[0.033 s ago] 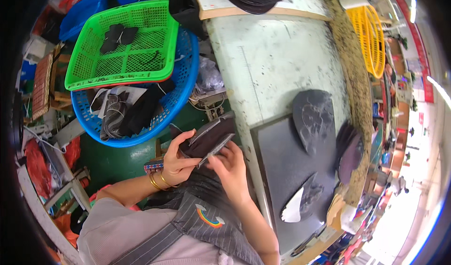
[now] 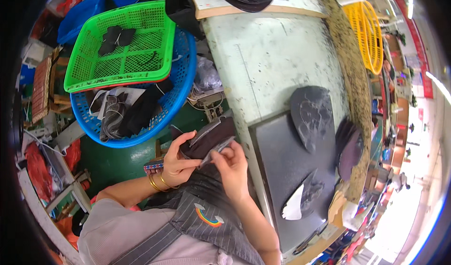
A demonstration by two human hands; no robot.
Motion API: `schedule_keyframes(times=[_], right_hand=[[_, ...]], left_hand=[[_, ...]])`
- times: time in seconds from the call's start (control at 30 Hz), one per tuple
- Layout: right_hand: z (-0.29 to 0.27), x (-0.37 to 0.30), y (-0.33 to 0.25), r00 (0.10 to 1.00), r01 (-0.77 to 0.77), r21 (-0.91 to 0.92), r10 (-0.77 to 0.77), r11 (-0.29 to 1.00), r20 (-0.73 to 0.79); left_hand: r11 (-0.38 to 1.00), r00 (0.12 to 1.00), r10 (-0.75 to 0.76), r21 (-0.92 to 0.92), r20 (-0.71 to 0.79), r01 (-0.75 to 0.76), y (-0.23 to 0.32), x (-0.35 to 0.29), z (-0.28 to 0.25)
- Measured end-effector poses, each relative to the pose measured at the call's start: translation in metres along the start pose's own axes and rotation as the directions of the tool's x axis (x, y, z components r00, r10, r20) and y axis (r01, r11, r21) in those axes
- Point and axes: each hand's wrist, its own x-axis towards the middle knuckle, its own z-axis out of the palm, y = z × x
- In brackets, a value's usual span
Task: The person presses lining pieces onto shoe upper cutouts by hand and stacks the assembled parts. They then retrieve additional materials from a nearby table and walk down the workshop aisle.
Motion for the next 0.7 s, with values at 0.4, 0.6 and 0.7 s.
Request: schedule_keyframes(times=[0.4, 0.6, 0.7], right_hand=[[-0.061, -0.064, 0.004, 0.995, 0.008, 0.368, 0.028, 0.930, -0.094], [-0.062, -0.073, -0.003, 0.956, 0.138, 0.440, -0.004, 0.887, -0.292], [-0.068, -0.075, -0.006, 0.940, 0.192, 0.367, -0.064, 0.910, -0.334]], left_hand=[[0.336, 0.529, -0.720, -0.442, 0.449, 0.832, 0.027, 0.033, 0.027], [0.138, 0.404, -0.678, -0.433, 0.614, 0.891, 0.037, 0.026, 0.045], [0.156, 0.384, -0.614, -0.371, 0.690, 0.915, 0.039, 0.027, 0.049]])
